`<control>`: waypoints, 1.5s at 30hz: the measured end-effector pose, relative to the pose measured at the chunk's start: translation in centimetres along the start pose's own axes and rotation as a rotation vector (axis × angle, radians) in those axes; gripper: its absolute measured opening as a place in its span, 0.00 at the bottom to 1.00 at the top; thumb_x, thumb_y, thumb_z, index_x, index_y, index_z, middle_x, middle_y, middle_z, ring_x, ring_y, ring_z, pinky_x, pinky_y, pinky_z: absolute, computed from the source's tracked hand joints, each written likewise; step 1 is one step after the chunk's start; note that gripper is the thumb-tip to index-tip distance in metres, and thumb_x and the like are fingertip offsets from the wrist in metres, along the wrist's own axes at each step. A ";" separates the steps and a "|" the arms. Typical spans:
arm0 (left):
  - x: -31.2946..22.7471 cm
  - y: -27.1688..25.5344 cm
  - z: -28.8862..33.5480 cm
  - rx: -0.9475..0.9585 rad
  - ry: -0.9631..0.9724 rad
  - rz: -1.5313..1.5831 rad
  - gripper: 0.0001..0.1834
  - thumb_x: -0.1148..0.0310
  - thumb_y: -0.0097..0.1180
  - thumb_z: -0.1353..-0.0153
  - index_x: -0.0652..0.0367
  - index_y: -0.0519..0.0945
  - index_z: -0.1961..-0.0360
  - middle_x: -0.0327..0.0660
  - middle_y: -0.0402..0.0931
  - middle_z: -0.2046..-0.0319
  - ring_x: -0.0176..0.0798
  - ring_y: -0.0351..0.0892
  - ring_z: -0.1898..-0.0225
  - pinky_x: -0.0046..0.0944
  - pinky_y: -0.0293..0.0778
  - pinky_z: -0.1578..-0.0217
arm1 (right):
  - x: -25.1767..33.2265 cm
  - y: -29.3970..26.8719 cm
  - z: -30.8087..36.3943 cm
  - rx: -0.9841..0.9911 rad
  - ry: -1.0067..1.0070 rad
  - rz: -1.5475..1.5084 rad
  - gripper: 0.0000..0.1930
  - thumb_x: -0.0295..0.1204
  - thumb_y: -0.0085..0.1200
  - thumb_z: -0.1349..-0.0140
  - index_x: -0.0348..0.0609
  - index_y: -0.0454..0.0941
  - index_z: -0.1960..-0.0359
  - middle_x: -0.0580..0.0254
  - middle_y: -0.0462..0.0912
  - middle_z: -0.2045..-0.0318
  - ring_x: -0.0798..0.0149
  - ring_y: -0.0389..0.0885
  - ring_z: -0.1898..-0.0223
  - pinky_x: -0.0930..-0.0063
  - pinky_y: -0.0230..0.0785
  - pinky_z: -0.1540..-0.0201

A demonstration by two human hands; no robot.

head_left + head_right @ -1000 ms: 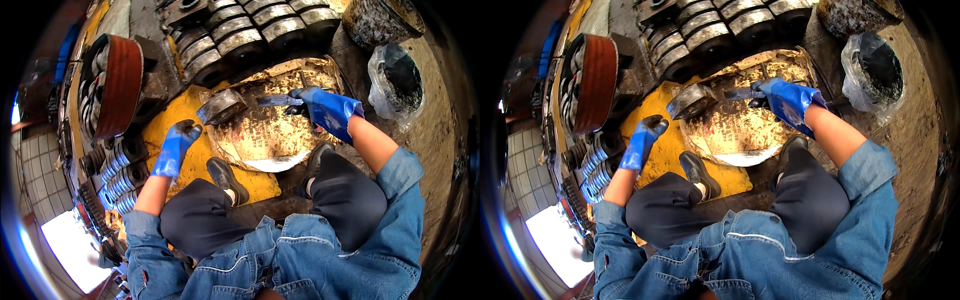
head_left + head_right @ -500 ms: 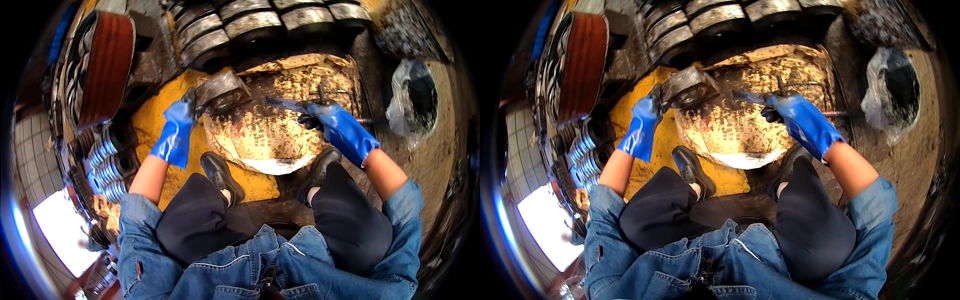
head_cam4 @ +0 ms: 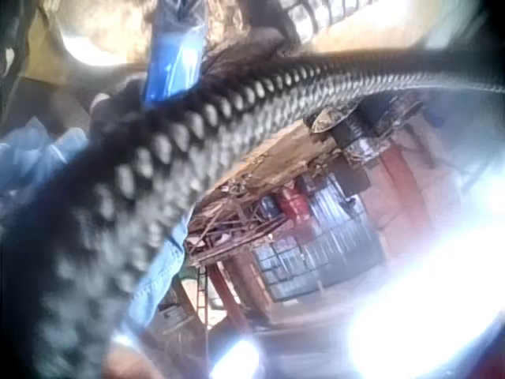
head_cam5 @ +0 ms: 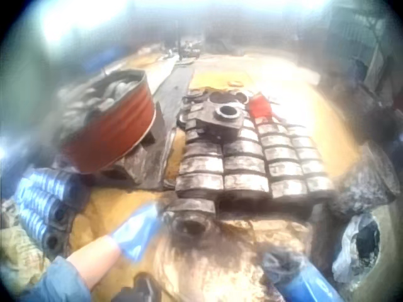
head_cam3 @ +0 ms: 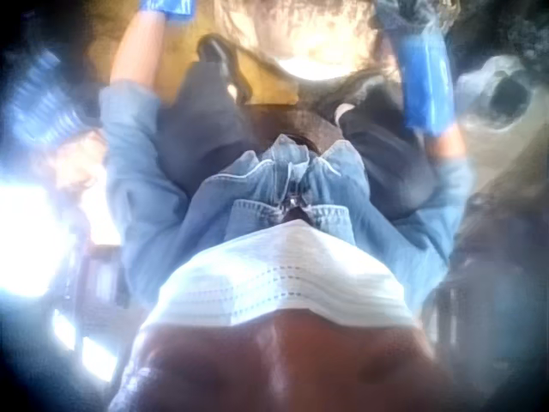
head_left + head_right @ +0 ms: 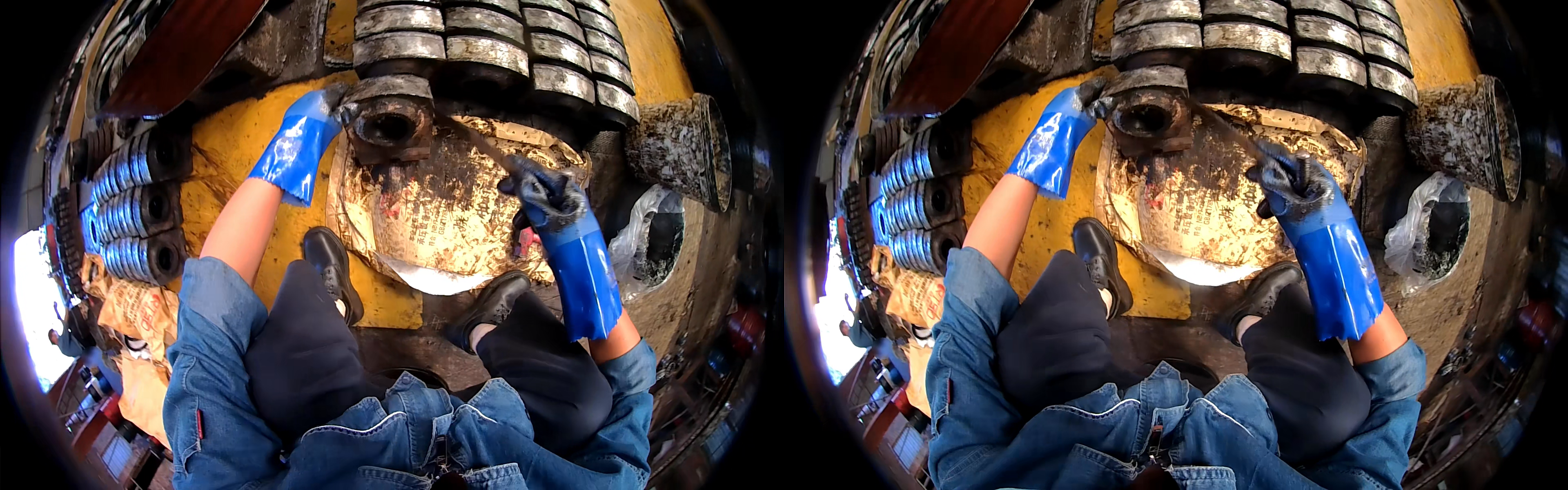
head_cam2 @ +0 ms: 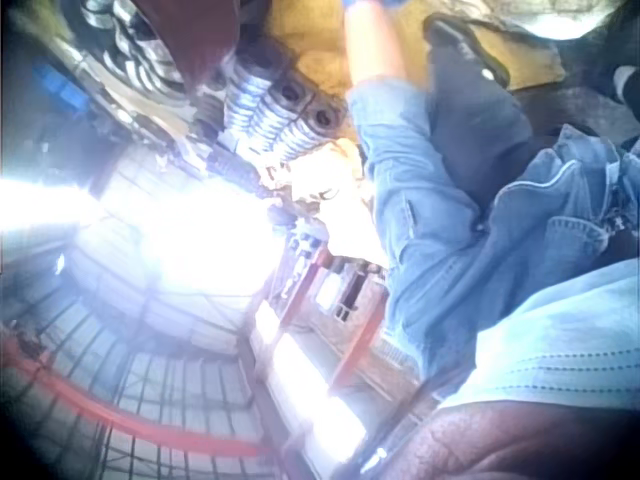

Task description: The person, wearing blue gloves, handles and scrapes residue from heavy industrial metal castings using a hand tool. They pick up the parts one by one, turn them over to work on different surfaces, and set them back down on a pad.

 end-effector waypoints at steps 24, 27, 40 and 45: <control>5.8 0.9 -0.6 0.100 -0.068 0.233 0.21 0.62 0.61 0.40 0.55 0.77 0.46 0.47 0.80 0.52 0.48 0.79 0.51 0.41 0.73 0.50 | 9.4 8.8 -1.7 0.149 -0.295 0.658 0.15 0.23 0.56 0.39 0.41 0.79 0.50 0.60 0.83 0.62 0.70 0.80 0.63 0.79 0.71 0.60; 6.1 1.3 -0.5 0.081 -0.031 0.180 0.19 0.65 0.60 0.41 0.52 0.78 0.47 0.47 0.80 0.53 0.50 0.79 0.53 0.42 0.74 0.52 | 10.7 11.6 -1.7 0.149 -0.184 0.676 0.15 0.23 0.57 0.40 0.42 0.79 0.50 0.62 0.83 0.64 0.74 0.78 0.67 0.80 0.70 0.65; 5.7 0.4 -0.6 0.107 -0.043 0.192 0.17 0.71 0.58 0.46 0.53 0.80 0.53 0.49 0.81 0.58 0.54 0.79 0.56 0.46 0.76 0.58 | 10.9 14.4 -3.4 0.137 -0.109 0.942 0.15 0.21 0.54 0.39 0.45 0.79 0.50 0.66 0.83 0.61 0.74 0.77 0.71 0.80 0.69 0.68; 5.7 0.5 0.0 0.126 -0.125 0.195 0.18 0.72 0.58 0.48 0.53 0.81 0.53 0.49 0.81 0.60 0.54 0.80 0.58 0.47 0.76 0.58 | 11.4 15.9 -3.1 0.153 -0.003 0.799 0.17 0.18 0.52 0.40 0.45 0.79 0.49 0.67 0.83 0.59 0.75 0.76 0.68 0.83 0.68 0.65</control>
Point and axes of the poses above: each hand's wrist, its own z-axis away from the middle knuckle, its own y-axis out of the palm, x = y × z, the point moved 3 cm from there along -z, towards the middle knuckle
